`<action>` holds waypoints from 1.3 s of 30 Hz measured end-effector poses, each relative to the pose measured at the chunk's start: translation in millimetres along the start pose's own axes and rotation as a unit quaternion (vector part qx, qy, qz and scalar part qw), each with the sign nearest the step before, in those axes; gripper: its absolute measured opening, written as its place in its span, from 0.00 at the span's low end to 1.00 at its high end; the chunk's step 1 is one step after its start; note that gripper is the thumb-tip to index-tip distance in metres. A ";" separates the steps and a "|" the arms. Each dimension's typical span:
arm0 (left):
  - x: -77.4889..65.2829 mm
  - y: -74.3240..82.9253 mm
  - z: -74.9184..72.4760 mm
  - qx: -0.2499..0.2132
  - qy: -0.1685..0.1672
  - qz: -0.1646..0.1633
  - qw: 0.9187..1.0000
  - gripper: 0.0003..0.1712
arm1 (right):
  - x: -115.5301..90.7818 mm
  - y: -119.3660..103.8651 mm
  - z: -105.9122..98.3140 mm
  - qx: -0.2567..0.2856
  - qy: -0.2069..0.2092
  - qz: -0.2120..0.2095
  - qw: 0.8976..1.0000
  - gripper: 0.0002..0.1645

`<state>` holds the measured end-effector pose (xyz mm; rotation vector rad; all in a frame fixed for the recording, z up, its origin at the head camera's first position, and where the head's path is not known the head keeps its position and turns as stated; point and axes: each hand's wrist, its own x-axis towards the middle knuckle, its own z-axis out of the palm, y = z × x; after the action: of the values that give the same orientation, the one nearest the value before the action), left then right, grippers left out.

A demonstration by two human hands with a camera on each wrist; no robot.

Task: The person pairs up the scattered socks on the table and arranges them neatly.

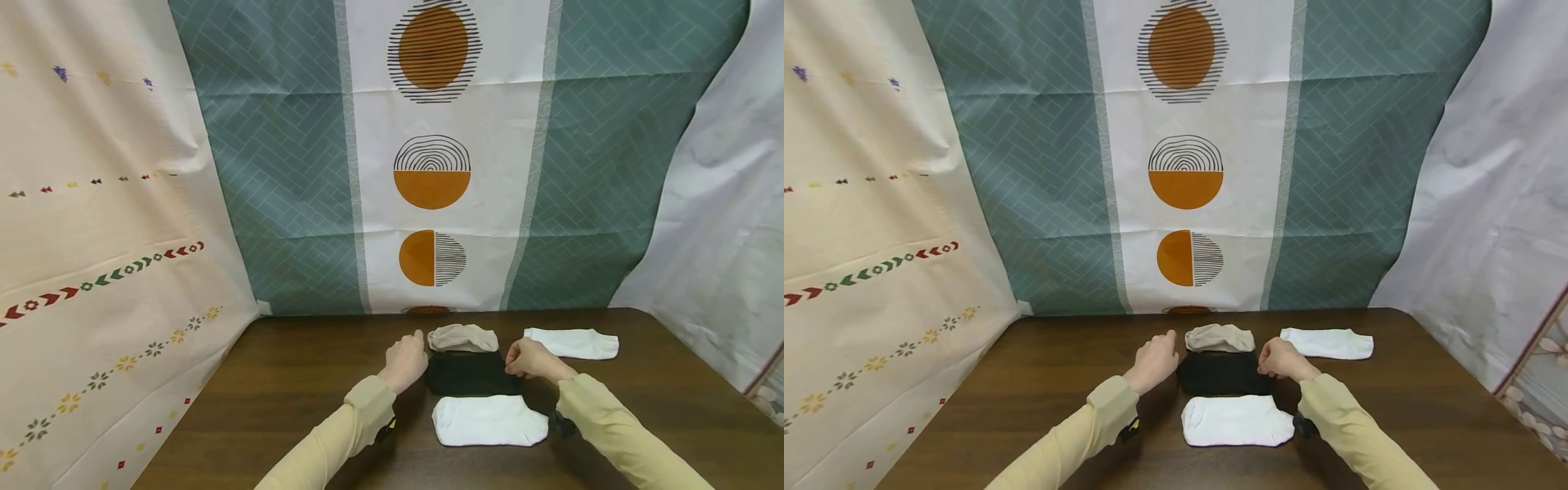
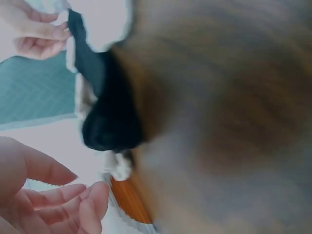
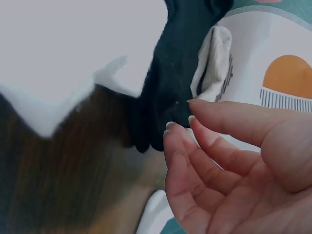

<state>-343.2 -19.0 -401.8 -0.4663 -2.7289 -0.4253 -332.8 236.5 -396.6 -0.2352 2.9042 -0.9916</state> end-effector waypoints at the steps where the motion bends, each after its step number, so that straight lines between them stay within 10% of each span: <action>1: 2.1 2.2 -2.1 -0.007 0.002 0.004 1.000 0.05 | -0.4 0.1 -1.6 0.002 0.002 -0.002 1.000 0.07; 24: 27.8 71.2 -4.2 -0.126 -0.037 0.065 0.989 0.01 | -8.7 39.6 -67.7 0.011 0.060 -0.006 0.998 0.03; 39: 40.3 98.2 22.8 -0.131 -0.030 0.030 0.991 0.04 | -11.2 78.2 -92.8 -0.028 0.107 -0.011 0.994 0.08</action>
<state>-349.4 88.0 -384.5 -0.6370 -2.7190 -0.7690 -341.5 355.3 -371.0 -0.1746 3.1326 -0.9983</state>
